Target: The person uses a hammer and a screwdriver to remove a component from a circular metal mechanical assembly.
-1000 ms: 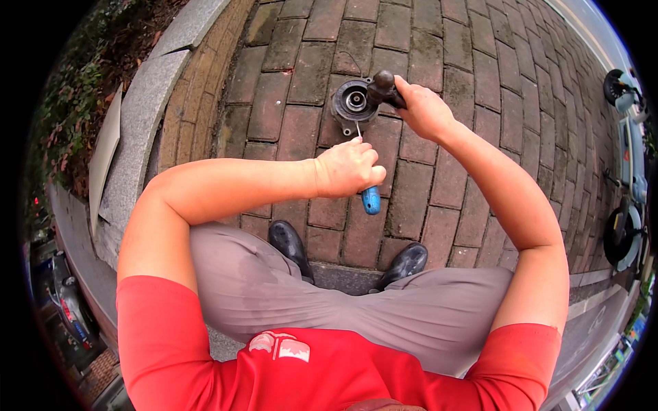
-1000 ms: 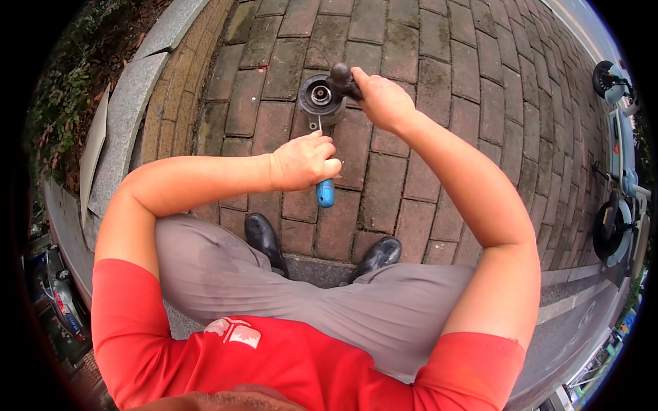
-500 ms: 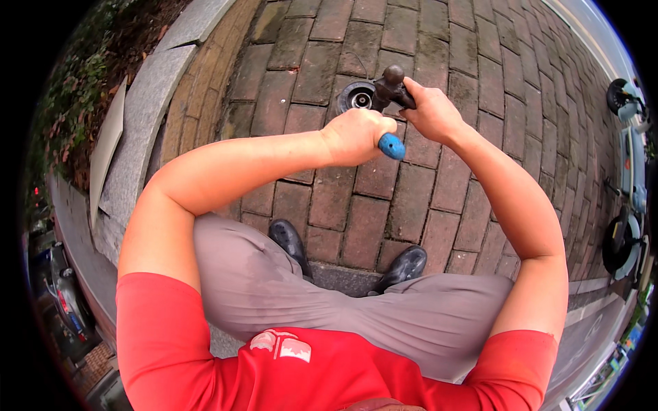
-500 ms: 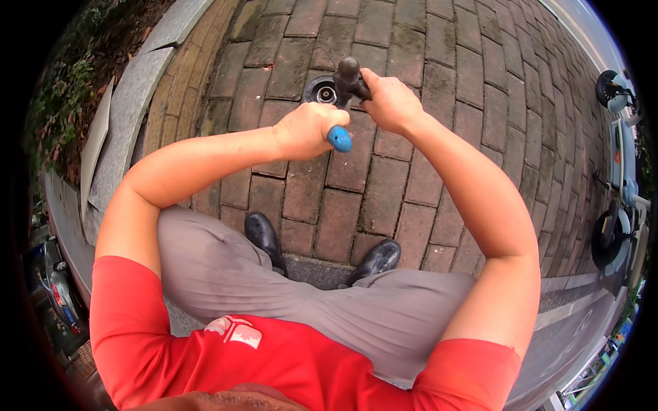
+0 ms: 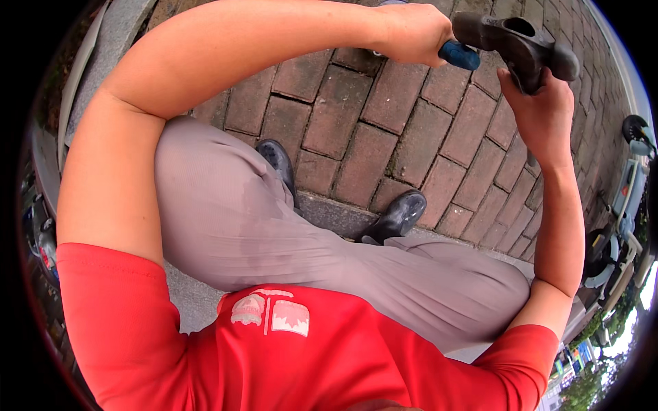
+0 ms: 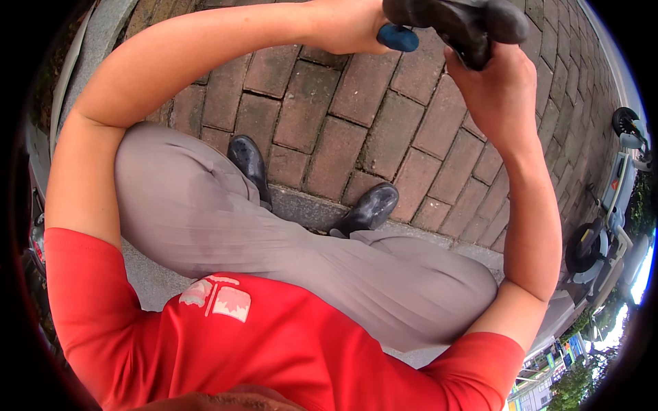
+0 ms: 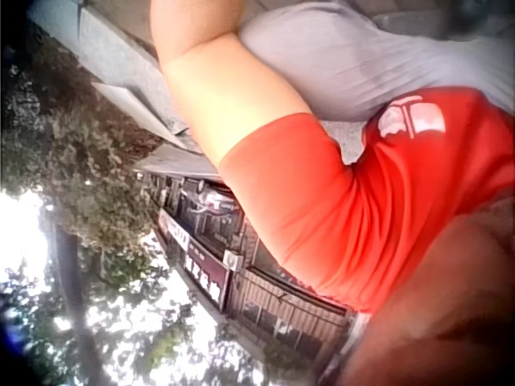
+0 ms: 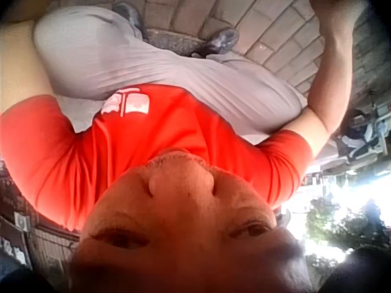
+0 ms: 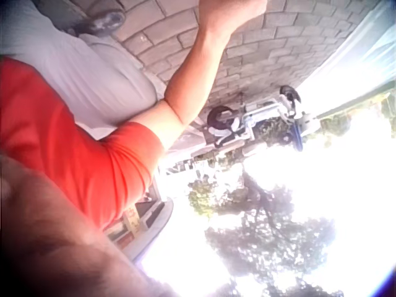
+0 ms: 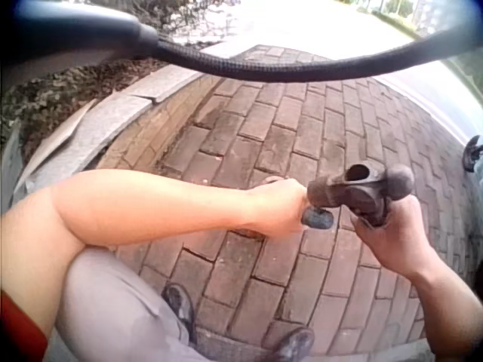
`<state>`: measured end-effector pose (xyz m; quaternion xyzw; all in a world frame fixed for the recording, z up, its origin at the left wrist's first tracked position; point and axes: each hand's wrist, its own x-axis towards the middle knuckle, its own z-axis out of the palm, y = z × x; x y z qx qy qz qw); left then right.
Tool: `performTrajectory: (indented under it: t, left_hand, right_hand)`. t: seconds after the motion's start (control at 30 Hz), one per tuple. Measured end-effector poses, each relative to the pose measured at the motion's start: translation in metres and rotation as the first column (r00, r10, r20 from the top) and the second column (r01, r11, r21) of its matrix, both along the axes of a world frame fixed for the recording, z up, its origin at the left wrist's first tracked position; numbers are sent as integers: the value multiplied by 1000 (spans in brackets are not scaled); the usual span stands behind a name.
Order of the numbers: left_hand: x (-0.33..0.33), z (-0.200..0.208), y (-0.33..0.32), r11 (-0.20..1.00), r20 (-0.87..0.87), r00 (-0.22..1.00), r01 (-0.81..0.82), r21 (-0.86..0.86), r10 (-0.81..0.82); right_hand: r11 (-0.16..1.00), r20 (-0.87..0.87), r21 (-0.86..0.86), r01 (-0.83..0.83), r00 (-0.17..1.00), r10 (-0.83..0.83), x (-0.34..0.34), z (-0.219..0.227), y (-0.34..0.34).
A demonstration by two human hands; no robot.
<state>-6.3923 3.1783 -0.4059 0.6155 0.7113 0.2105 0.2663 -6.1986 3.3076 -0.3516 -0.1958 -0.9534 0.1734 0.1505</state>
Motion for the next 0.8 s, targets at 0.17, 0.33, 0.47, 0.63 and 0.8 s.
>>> performTrajectory:
  t: [0.17, 0.33, 0.47, 0.63, 0.8]
  left_hand:
    - [-13, -10, -4, 998, 113, 993, 38, 40, -43]
    - [-19, -5, 0, 997, 191, 980, 44, 66, -56]
    - [-22, 0, -7, 1000, 160, 987, -15, -7, 16]
    - [-15, -10, 3, 999, 175, 985, 8, 40, -15]
    - [-22, 10, -13, 992, 295, 949, -87, -97, 112]
  right_hand:
    - [968, 6, -223, 111, 994, -113, 11, 5, 5]
    - [996, -21, -67, 67, 997, -68, 20, 7, 6]
    - [992, 42, 61, 110, 993, -112, 16, 17, 7]
    - [992, 51, -50, 115, 992, -113, 17, 12, 5]
    - [998, 109, 5, 57, 992, -57, -2, 22, -3]
